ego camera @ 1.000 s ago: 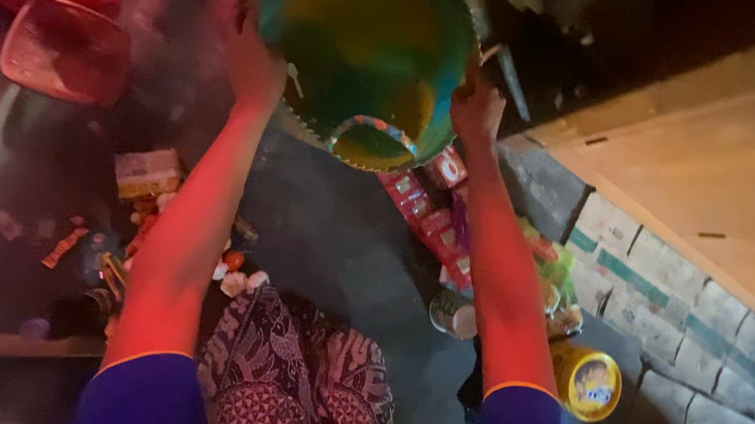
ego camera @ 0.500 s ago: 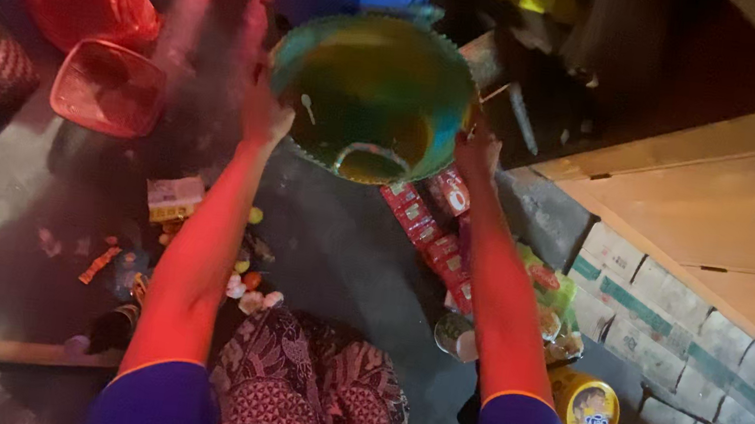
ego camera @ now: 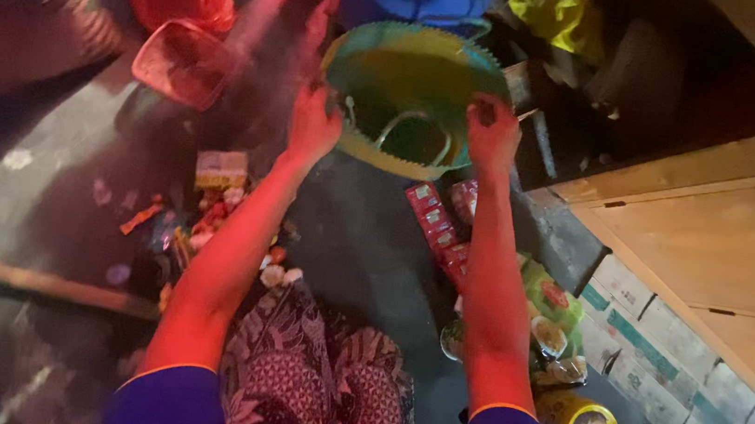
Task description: The person sits on the floor and sorts small, round, reddish-brown fruits from a pile into a red plastic container. They handle the fruits by hand, picking them up and placing them into the container.
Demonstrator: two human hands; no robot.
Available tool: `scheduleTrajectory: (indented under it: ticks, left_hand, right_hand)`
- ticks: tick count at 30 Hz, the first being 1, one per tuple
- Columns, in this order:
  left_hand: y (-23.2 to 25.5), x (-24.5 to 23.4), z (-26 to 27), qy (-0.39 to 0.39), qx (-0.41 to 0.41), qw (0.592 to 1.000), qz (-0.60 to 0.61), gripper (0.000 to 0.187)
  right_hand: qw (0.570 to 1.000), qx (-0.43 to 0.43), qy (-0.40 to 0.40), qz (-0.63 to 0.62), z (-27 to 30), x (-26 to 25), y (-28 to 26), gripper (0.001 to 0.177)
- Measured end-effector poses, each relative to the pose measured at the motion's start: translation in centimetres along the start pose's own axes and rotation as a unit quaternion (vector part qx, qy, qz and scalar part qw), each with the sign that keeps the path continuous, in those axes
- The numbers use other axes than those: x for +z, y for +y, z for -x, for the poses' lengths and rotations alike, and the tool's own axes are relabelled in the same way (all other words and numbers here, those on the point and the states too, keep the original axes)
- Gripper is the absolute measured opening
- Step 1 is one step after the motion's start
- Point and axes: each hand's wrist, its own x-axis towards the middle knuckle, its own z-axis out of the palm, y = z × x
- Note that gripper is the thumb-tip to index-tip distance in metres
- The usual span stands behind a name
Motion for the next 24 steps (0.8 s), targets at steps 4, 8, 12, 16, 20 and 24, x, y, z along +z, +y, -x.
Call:
scheduleTrajectory:
  ticks: [4,8,12,16,20,24]
  left_hand:
    - [2.4,-3.0,3.9,-0.012,0.0,0.999,-0.031,0.038]
    - [5.0,-6.1,9.8,-0.068,-0.045,0.996,-0.04,0.036]
    - [5.7,-8.5,14.9,-0.088,-0.051,0.993,-0.055,0.04]
    - [6.4,-9.0,19.2,-0.095,-0.019,0.993,-0.066,0.051]
    - [7.5,-9.3,22.4,-0.088,-0.023,0.993,-0.08,0.063]
    - [7.6,-10.2,25.5,-0.086,-0.01,0.993,-0.075,0.065]
  right_hand:
    - [0.998,-0.064,-0.004,-0.025,4.5,-0.1,-6.4,0.02]
    - [0.996,-0.082,-0.011,-0.016,11.0,0.1,-9.6,0.021]
    - [0.995,-0.092,-0.033,-0.007,16.7,1.4,-10.5,0.028]
    - [0.988,-0.145,-0.045,0.033,21.4,2.1,-9.5,0.037]
    - [0.989,-0.126,-0.071,0.041,25.1,2.6,-8.9,0.045]
    - [0.982,-0.153,-0.107,0.023,28.4,3.4,-9.4,0.047]
